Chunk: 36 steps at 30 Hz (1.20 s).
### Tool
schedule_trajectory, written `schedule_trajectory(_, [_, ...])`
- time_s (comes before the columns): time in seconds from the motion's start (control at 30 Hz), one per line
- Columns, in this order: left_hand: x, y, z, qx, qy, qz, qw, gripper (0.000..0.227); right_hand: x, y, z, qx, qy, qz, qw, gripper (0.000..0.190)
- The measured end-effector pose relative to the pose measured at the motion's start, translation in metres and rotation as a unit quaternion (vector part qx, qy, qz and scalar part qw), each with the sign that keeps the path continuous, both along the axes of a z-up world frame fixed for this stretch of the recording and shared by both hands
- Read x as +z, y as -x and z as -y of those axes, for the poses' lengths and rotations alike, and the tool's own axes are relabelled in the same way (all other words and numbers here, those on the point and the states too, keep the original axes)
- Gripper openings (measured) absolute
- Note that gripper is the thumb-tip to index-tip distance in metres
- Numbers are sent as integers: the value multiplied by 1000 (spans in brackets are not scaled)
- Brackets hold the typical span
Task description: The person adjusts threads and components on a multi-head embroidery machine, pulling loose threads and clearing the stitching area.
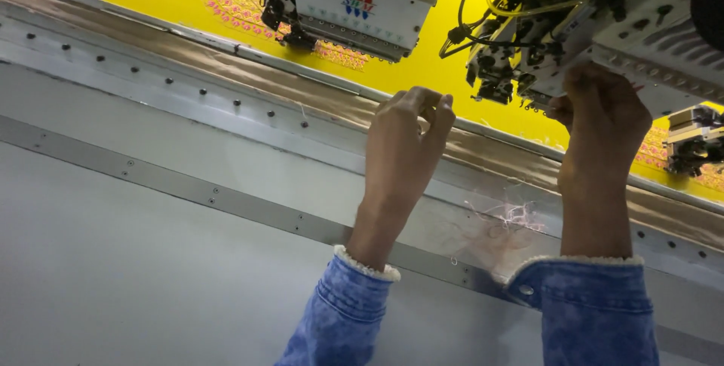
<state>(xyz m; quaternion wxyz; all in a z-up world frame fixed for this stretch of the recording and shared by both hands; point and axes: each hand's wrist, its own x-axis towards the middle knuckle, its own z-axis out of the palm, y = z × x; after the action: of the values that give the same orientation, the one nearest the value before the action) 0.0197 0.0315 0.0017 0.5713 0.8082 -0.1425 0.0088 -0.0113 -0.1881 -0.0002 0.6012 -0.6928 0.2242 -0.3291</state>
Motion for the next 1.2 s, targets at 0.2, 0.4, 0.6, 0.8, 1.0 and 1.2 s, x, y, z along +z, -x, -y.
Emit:
schedule_trajectory(0.2, [0, 1, 0, -2, -2, -1, 1000, 31, 9, 7, -9, -29, 15, -41, 999, 7])
schedule_trajectory(0.4, [5, 5, 3, -16, -3, -4, 1000, 33, 1, 8, -2, -44, 23, -43, 998, 4])
schedule_trajectory(0.6, [8, 10, 11, -30, -18, -10, 999, 30, -2, 8, -3, -52, 23, -47, 997, 9])
schedule_trajectory(0.8, [10, 15, 20, -55, -21, -19, 998, 29, -9, 2, -2, -19, 8, 51, 998, 14])
schedule_trajectory(1.0, [13, 17, 22, -63, -7, -42, 997, 37, -30, -14, 8, -37, 41, 60, 997, 16])
schedule_trajectory(1.2, [10, 18, 29, -67, -23, -22, 997, 33, -20, -5, 11, -28, 95, 9, 995, 17])
